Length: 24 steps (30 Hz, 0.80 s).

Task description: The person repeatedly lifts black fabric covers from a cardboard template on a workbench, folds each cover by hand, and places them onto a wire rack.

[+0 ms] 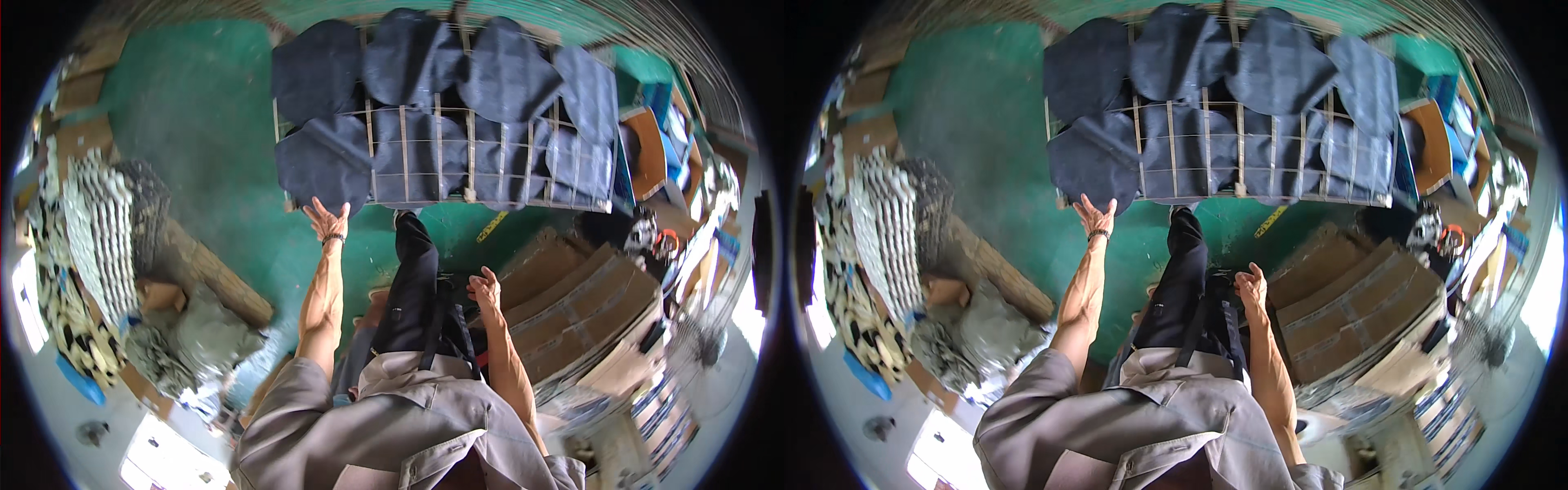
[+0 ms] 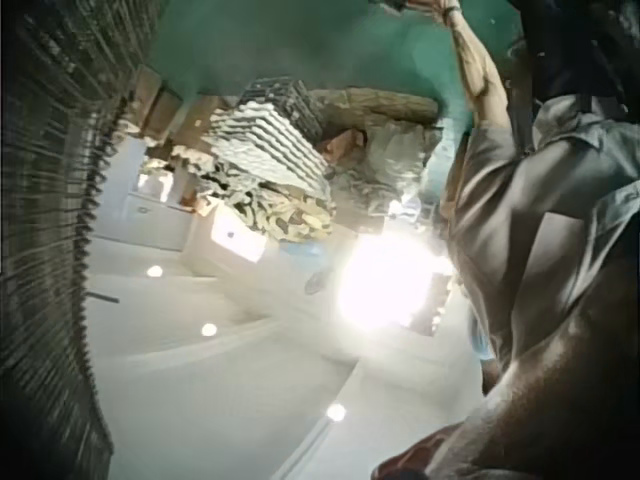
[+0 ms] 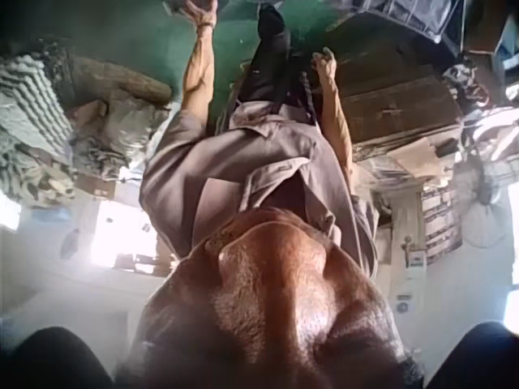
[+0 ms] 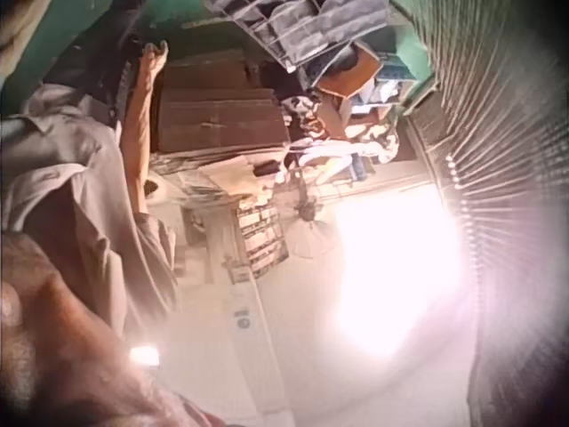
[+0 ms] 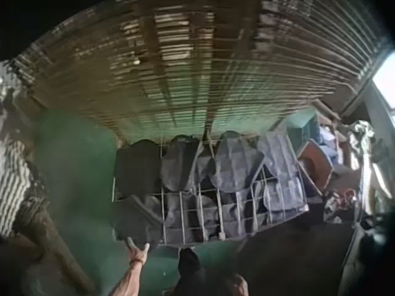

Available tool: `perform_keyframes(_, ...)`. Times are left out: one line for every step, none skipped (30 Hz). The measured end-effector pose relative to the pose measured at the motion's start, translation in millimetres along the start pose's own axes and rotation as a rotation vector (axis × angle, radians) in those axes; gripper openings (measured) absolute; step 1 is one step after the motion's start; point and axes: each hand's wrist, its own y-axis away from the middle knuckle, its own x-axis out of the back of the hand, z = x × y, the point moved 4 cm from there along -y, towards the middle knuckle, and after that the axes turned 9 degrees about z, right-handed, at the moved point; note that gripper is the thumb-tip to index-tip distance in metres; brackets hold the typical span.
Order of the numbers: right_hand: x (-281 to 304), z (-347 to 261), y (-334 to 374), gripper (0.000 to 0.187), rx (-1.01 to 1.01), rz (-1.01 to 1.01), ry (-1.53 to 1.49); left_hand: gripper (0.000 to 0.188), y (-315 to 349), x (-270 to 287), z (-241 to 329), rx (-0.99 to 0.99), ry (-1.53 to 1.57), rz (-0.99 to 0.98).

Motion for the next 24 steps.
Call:
perform_keyframes(17, 13, 8, 0.081, -0.004, 0.030, 0.011, 0.116, 15, -3, 13, -0.019, -0.096, -0.079)
perform_keyframes(37, 28, 18, 0.080, -0.010, 0.067, 0.019, 0.112, 32, -7, 27, -0.053, -0.100, -0.103)
perform_keyframes(36, 25, 38, 0.076, 0.003, 0.051, -0.006, 0.110, 28, 1, 15, -0.160, -0.114, -0.023)
perform_keyframes(47, 33, 48, 0.074, 0.032, 0.018, -0.071, 0.108, 29, 1, 19, -0.297, -0.117, 0.028)
perform_keyframes(65, 42, 57, 0.070, 0.027, 0.016, -0.068, 0.103, 47, -10, 32, -0.458, -0.145, -0.010)
perform_keyframes(78, 50, 71, 0.065, 0.019, 0.024, -0.079, 0.098, 63, -15, 36, -0.534, -0.118, 0.003)
perform_keyframes(87, 57, 79, 0.059, 0.053, 0.059, -0.079, 0.093, 71, -16, 40, -0.655, -0.125, 0.029)
perform_keyframes(106, 74, 82, 0.053, 0.051, 0.147, -0.087, 0.090, 98, -29, 63, -0.677, -0.111, -0.103)
perform_keyframes(123, 84, 91, 0.052, 0.117, 0.203, -0.074, 0.088, 128, -36, 79, -0.681, -0.136, -0.115)
perform_keyframes(138, 91, 103, 0.050, 0.178, 0.255, -0.056, 0.087, 146, -38, 94, -0.748, -0.208, -0.162)
perform_keyframes(154, 99, 111, 0.050, 0.184, 0.327, -0.077, 0.087, 166, -45, 115, -0.866, -0.241, -0.170)
perform_keyframes(166, 103, 119, 0.050, 0.194, 0.367, -0.086, 0.086, 182, -45, 130, -0.877, -0.282, -0.208)
perform_keyframes(184, 114, 130, 0.049, 0.177, 0.435, -0.162, 0.085, 210, -53, 149, -0.915, -0.303, -0.227)
perform_keyframes(198, 125, 141, 0.048, 0.171, 0.480, -0.227, 0.083, 235, -57, 165, -0.932, -0.324, -0.223)
perform_keyframes(208, 132, 151, 0.048, 0.142, 0.540, -0.317, 0.083, 252, -62, 181, -0.980, -0.383, -0.283)
perform_keyframes(216, 140, 161, 0.048, 0.117, 0.583, -0.398, 0.082, 265, -68, 195, -1.010, -0.447, -0.327)
perform_keyframes(229, 155, 175, 0.047, 0.077, 0.625, -0.468, 0.083, 286, -85, 212, -1.134, -0.497, -0.349)
perform_keyframes(238, 167, 182, 0.047, 0.066, 0.646, -0.517, 0.084, 301, -94, 222, -1.227, -0.505, -0.339)
perform_keyframes(246, 185, 188, 0.046, 0.035, 0.701, -0.574, 0.084, 325, -105, 233, -1.304, -0.536, -0.380)
perform_keyframes(253, 201, 193, 0.046, 0.003, 0.752, -0.628, 0.084, 349, -116, 242, -1.375, -0.569, -0.419)
perform_keyframes(259, 225, 192, 0.044, -0.015, 0.828, -0.678, 0.084, 383, -131, 247, -1.395, -0.603, -0.464)
perform_keyframes(265, 237, 199, 0.043, -0.025, 0.884, -0.718, 0.081, 403, -141, 253, -1.410, -0.589, -0.535)
perform_keyframes(270, 249, 206, 0.042, -0.034, 0.930, -0.752, 0.078, 423, -155, 256, -1.367, -0.592, -0.617)
perform_keyframes(273, 258, 208, 0.040, -0.035, 0.968, -0.781, 0.076, 438, -166, 258, -1.315, -0.589, -0.689)
